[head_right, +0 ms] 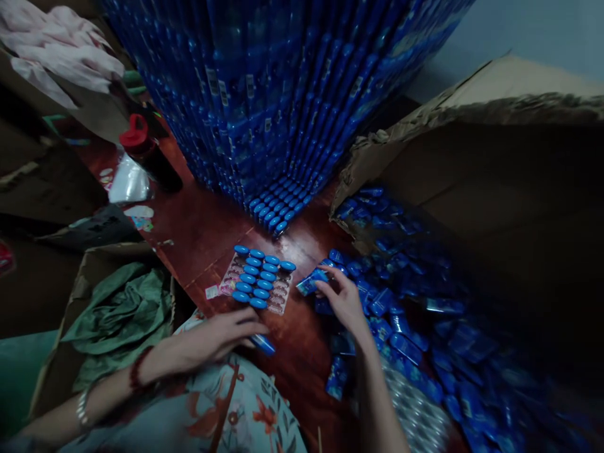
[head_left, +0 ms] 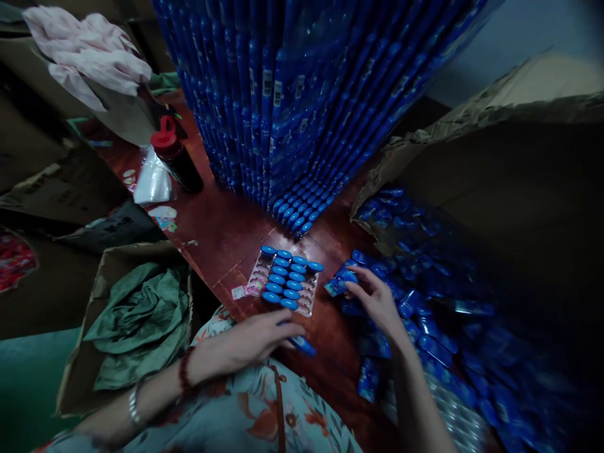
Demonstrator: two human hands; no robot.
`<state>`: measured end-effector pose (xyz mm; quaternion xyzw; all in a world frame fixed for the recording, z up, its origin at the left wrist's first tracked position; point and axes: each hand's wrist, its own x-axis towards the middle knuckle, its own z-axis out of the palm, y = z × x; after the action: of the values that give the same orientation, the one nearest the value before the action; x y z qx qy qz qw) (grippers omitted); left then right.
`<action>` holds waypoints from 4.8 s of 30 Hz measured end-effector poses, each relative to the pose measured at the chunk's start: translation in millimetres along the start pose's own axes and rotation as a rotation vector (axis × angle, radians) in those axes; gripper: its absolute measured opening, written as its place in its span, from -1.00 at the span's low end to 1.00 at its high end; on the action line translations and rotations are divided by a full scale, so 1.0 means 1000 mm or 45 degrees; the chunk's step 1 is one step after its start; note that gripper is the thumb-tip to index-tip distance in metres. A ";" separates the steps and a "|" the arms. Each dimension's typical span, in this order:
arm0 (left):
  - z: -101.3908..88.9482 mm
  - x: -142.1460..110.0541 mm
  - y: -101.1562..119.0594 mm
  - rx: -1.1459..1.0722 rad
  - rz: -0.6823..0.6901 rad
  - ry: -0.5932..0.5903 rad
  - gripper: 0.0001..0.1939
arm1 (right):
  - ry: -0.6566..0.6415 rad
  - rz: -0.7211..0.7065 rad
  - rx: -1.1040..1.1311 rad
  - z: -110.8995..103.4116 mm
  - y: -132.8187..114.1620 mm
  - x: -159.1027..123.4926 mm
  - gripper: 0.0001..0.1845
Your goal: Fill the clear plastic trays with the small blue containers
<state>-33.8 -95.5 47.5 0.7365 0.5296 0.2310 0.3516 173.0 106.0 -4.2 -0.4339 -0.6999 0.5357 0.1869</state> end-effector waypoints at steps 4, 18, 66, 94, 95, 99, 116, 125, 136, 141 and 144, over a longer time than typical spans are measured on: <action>-0.031 -0.032 -0.029 0.024 -0.352 0.683 -0.68 | 0.269 -0.305 -0.234 0.037 0.004 -0.020 -0.71; -0.016 -0.007 -0.102 0.587 -0.106 0.874 -0.71 | -0.532 -0.651 -1.709 0.058 -0.063 0.003 -0.61; 0.079 0.160 0.008 0.634 -0.328 0.064 -0.56 | 0.444 -0.291 -0.924 -0.045 0.015 0.017 -0.58; -0.002 -0.023 -0.098 0.122 -0.114 1.096 -0.80 | -0.477 -0.619 -1.546 0.061 -0.055 -0.002 -0.73; -0.001 -0.023 -0.103 0.176 -0.069 1.038 -0.77 | -0.444 -0.640 -1.527 0.059 -0.052 -0.002 -0.72; -0.008 -0.026 -0.107 0.450 -0.012 0.767 -0.71 | -0.276 -0.766 -1.498 0.056 -0.039 -0.005 -0.65; -0.045 -0.016 -0.090 0.548 0.040 0.390 -0.74 | -0.114 -0.663 -1.362 0.068 -0.005 -0.016 -0.50; -0.045 -0.011 -0.098 0.591 0.050 0.295 -0.66 | -0.153 -0.622 -1.286 0.071 -0.009 -0.015 -0.51; 0.014 -0.006 -0.041 0.635 0.269 0.671 -0.72 | 0.395 -0.290 -0.895 -0.030 0.013 -0.021 -0.58; 0.072 0.075 0.001 0.538 0.229 0.095 -0.75 | 0.214 -0.009 -1.001 -0.040 0.010 -0.009 -0.49; 0.097 0.124 0.007 0.708 0.081 0.038 -0.73 | 0.159 0.123 -1.196 -0.020 0.003 -0.006 -0.52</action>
<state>80.8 -6.2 -14.2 0.8175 0.5544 0.0985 0.1209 191.9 113.5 1.7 -0.5347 -0.8329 0.1420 -0.0129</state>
